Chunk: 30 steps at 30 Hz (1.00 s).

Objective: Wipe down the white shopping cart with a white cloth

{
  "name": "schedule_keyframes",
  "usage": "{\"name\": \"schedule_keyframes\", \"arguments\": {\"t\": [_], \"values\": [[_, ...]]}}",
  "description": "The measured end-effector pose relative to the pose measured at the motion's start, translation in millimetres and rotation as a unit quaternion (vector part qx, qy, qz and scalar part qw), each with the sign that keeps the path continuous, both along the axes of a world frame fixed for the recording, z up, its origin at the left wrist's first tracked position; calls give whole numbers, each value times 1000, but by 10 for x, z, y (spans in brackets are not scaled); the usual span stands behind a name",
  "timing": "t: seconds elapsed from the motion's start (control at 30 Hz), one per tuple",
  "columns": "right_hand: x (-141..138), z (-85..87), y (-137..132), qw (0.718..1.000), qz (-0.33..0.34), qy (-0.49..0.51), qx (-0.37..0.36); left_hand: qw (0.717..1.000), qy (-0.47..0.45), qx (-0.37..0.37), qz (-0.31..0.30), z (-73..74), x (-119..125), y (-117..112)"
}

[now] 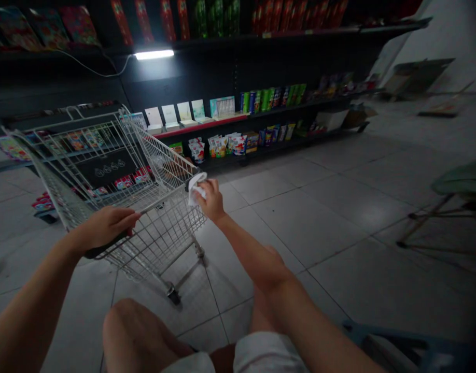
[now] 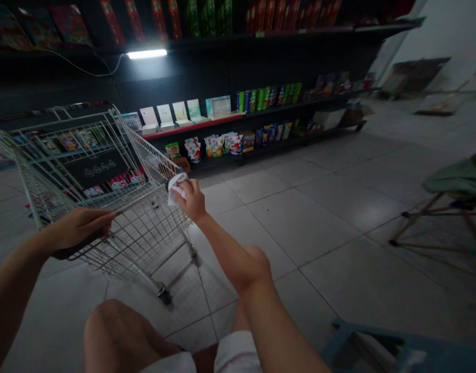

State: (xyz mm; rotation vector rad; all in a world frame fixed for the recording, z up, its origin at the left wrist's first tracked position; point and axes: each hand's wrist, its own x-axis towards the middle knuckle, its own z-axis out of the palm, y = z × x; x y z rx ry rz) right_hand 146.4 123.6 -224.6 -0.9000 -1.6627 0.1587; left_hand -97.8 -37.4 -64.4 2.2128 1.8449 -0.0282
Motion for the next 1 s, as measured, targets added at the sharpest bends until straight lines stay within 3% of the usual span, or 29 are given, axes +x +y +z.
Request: {"name": "schedule_keyframes", "arguments": {"t": [0.1, 0.17, 0.23, 0.3, 0.37, 0.43, 0.5, 0.67, 0.73, 0.8, 0.93, 1.0], "values": [[-47, 216, 194, 990, -76, 116, -18, 1000, -19, -8, -1, -7, -38, 60], [-214, 180, 184, 986, -88, 140, -27, 1000, -27, -11, -3, -19, -52, 97], [-426, -85, 23, 988, -75, 131, -31, 999, -35, -11, -7, -23, -45, 119], [-595, -514, -232, 993, -48, 90, -56, 999, -42, -10, -7, -12, -16, 122], [-654, -941, -487, 991, -23, 33, -128, 999, -50, -8, 0, 10, 21, 112], [-591, -1179, -652, 978, -14, -11, -210, 998, -60, -11, 9, 30, 47, 99], [-455, -1113, -689, 971, -11, -25, -236, 997, -71, -15, 14, 40, 54, 91], [-326, -138, -499, 986, -88, 53, -134, 997, -70, -2, 11, 20, 49, 104], [-443, 51, -526, 987, -89, 48, -122, 998, -65, 6, 9, 7, 50, 123], [-580, -50, -668, 991, -45, 5, -128, 997, -71, 24, -3, -6, 46, 146], [-644, -549, -999, 977, 73, -102, -172, 993, -93, 61, -42, -32, 25, 190], [-570, -565, -1028, 978, 86, -81, -174, 992, -92, 73, -50, -42, 23, 207]]}}
